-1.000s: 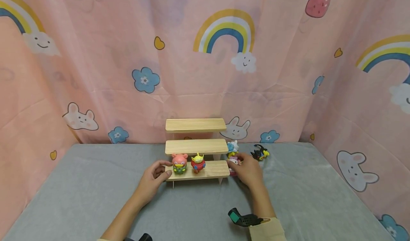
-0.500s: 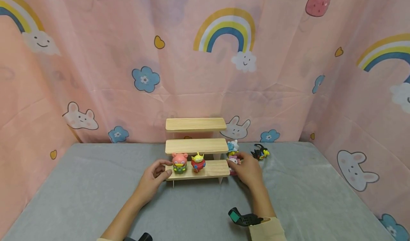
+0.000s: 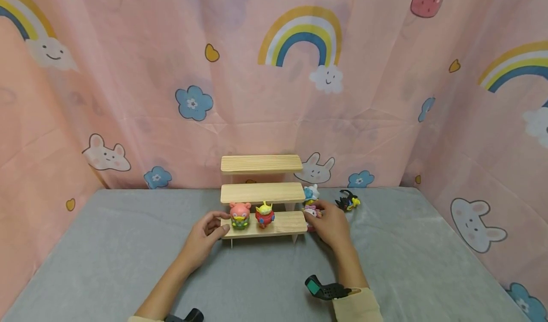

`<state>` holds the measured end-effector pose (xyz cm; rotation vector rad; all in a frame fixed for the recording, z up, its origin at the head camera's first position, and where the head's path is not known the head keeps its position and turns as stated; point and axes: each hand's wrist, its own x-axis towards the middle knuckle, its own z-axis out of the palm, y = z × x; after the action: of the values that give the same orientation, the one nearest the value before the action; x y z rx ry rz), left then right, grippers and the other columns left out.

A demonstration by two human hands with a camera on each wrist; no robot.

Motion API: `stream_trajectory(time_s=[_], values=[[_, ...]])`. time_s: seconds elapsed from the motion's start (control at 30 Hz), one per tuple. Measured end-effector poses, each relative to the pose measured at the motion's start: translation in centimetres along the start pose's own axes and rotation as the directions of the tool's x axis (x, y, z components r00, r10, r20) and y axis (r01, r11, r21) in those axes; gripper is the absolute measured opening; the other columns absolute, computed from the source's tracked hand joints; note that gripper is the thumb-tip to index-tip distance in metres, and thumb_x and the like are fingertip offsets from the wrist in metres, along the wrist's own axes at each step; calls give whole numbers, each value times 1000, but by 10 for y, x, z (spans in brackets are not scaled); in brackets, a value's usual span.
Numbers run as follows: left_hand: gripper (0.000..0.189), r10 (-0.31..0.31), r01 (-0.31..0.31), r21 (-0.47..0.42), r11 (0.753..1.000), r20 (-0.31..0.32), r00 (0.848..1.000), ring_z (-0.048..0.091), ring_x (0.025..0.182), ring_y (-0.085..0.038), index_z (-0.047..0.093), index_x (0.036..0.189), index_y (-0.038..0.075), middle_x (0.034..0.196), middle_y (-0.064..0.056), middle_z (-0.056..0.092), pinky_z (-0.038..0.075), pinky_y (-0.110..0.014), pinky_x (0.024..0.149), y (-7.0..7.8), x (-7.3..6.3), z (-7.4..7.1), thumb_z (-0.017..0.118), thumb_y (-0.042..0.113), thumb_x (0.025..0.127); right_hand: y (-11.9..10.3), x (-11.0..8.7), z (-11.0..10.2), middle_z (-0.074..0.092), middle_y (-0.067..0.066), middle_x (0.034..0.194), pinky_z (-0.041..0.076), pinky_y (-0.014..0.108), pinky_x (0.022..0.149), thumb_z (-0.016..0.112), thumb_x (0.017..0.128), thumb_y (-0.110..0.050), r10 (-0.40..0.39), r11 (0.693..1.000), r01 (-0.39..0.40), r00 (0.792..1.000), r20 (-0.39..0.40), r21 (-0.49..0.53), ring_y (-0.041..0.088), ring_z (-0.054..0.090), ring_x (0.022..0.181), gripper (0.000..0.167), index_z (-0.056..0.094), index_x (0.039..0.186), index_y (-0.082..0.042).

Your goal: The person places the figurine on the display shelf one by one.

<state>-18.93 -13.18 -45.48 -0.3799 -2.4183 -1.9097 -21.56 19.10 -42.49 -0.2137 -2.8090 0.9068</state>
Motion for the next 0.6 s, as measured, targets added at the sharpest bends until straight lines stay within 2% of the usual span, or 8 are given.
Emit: stream_trajectory(time_s=[0.6], values=[[27, 11, -10, -23, 1000, 8, 1000, 54, 79, -7, 62, 122, 2, 90, -8, 60, 45, -24, 71, 4, -1, 0, 64, 15, 98, 1, 1, 2, 71, 17, 118, 51, 52, 90, 72, 89, -36, -27, 1000, 26, 1000, -5, -13, 32, 66, 104, 40, 71, 117, -8]])
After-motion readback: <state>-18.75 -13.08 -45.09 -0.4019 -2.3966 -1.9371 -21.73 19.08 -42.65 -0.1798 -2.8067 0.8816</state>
